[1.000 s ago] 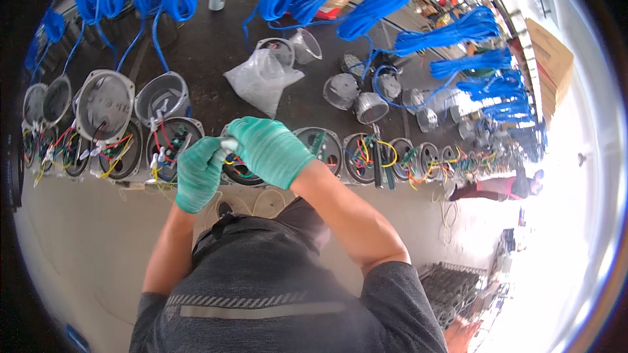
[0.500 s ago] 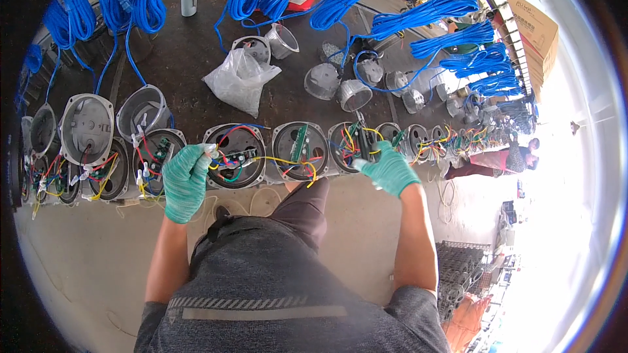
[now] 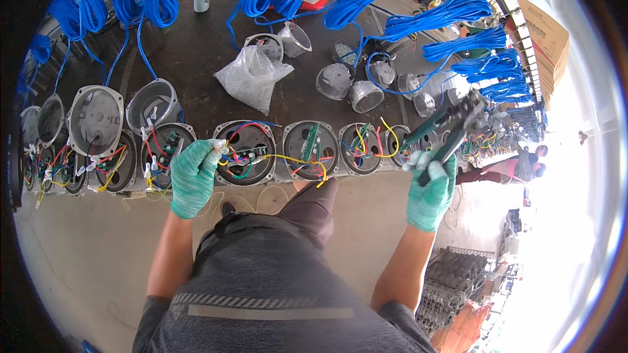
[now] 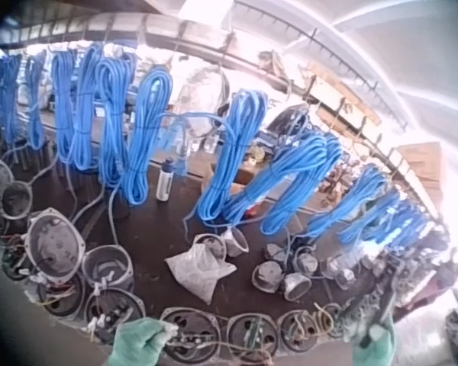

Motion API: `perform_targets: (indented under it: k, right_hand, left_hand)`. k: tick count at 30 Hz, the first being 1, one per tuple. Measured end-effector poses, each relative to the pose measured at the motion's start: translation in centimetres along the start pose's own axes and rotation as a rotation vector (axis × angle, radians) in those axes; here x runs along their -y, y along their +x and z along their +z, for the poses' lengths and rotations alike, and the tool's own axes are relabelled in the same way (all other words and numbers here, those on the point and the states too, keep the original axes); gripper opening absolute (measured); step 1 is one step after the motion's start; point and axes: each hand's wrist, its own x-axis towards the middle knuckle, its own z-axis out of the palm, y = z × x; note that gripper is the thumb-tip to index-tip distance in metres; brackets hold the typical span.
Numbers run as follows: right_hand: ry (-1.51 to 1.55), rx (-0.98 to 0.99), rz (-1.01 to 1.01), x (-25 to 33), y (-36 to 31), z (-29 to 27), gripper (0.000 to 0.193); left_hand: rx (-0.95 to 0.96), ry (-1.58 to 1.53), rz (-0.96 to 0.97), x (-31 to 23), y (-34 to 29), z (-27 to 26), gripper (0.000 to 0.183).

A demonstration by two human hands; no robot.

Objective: The person organizes and secures wiring within several metal electrical housings using a pair of pliers and their hands.

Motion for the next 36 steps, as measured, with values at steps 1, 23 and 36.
perform_targets:
  k: [1,23,36]
  right_hand:
    - [-0.093,0.074,-0.021,-0.1,-0.2,0.7,0.028]
    - [-1.240,0.788,-0.211,-5.2,-2.9,15.7,0.078]
    - [-1.120,1.023,0.042,-5.7,-2.8,18.9,0.077]
  left_hand:
    - [-0.005,0.007,-0.003,0.1,0.1,-0.1,0.012]
    - [-0.011,-0.045,-0.033,0.6,0.1,0.1,0.017]
    - [-0.030,-0.012,0.001,0.9,0.0,-0.2,0.019]
